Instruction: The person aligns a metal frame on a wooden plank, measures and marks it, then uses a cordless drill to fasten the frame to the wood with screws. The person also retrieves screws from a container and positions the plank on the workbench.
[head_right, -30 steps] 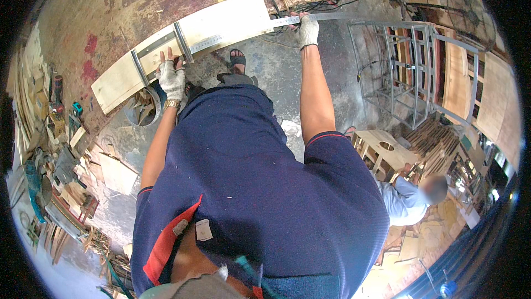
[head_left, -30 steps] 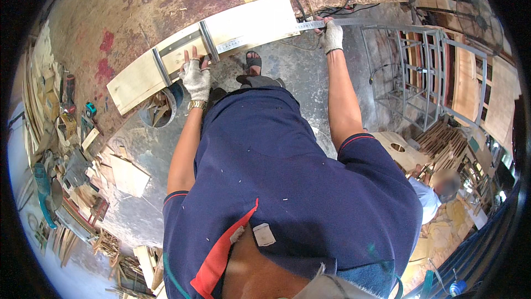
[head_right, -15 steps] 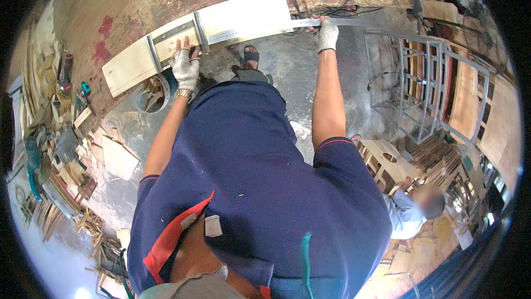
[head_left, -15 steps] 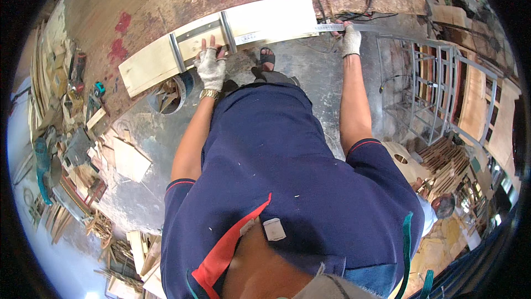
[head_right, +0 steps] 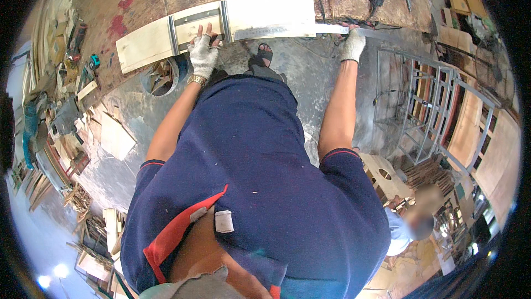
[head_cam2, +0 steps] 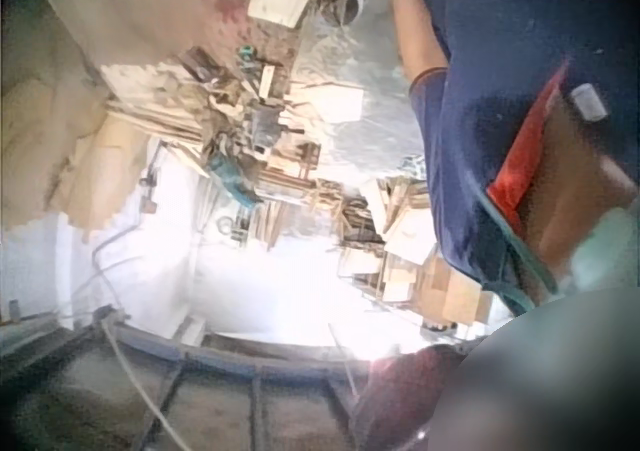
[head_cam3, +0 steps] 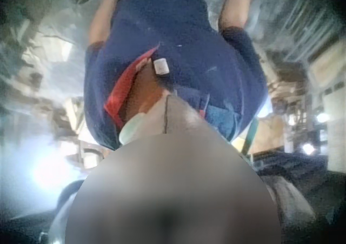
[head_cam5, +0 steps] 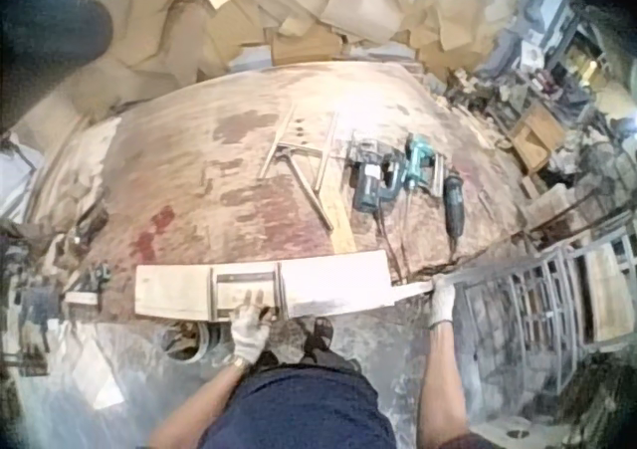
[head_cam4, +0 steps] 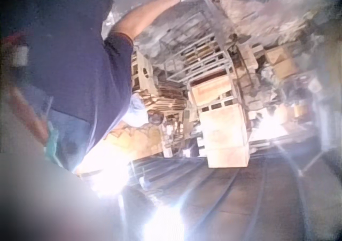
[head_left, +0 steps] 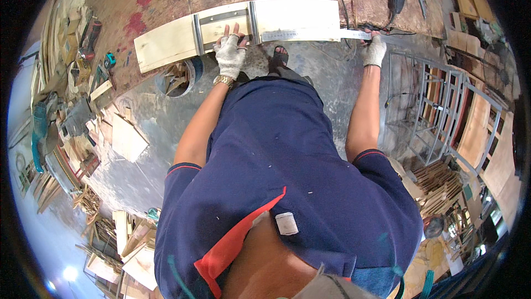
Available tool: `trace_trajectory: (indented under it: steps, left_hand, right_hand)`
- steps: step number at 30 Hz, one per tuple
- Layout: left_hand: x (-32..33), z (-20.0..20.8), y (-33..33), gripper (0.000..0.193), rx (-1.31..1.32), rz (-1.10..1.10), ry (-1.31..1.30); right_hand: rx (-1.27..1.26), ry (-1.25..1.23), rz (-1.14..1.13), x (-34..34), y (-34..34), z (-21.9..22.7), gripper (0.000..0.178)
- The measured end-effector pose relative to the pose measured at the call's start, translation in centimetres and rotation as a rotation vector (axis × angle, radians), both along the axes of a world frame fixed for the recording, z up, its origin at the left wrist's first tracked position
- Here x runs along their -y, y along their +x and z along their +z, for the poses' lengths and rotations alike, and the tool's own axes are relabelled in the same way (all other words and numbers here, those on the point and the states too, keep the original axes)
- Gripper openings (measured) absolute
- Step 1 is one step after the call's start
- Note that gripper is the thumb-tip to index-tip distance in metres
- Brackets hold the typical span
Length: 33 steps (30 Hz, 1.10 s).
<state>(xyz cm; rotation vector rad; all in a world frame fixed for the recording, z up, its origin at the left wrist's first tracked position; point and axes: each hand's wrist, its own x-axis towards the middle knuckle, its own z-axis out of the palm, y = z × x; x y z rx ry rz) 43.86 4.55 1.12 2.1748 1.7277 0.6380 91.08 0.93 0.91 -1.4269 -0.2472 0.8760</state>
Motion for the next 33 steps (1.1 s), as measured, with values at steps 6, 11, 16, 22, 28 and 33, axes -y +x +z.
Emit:
trace_trajectory:
  steps: [6,11,16,22,28,33]
  left_hand:
    - [0.4,0.8,-1.0,0.050,-0.084,-0.084,-0.024]
    - [0.6,4.4,-2.5,0.056,-0.061,-0.183,0.040]
    - [0.2,6.5,-9.2,0.072,0.000,-0.121,0.126]
    - [-1.5,4.0,-14.8,0.074,-0.141,-0.301,0.033]
    - [-2.3,3.4,-14.9,0.083,-0.259,-0.402,0.011]
    - [-1.6,3.7,-15.5,0.083,-0.297,-0.388,-0.030]
  right_hand:
    - [0.253,0.149,0.077,-2.0,-3.4,8.5,0.008]
    - [0.434,0.217,0.193,-7.3,-4.8,14.2,0.013]
    - [0.955,-0.062,0.361,-13.7,-7.8,16.6,0.019]
    - [1.024,-0.027,0.541,-16.6,-16.3,8.6,0.037]
    - [1.323,-0.436,0.752,-17.6,-19.5,5.1,0.059]
    - [1.457,-0.174,0.774,-10.8,-26.1,9.9,0.081]
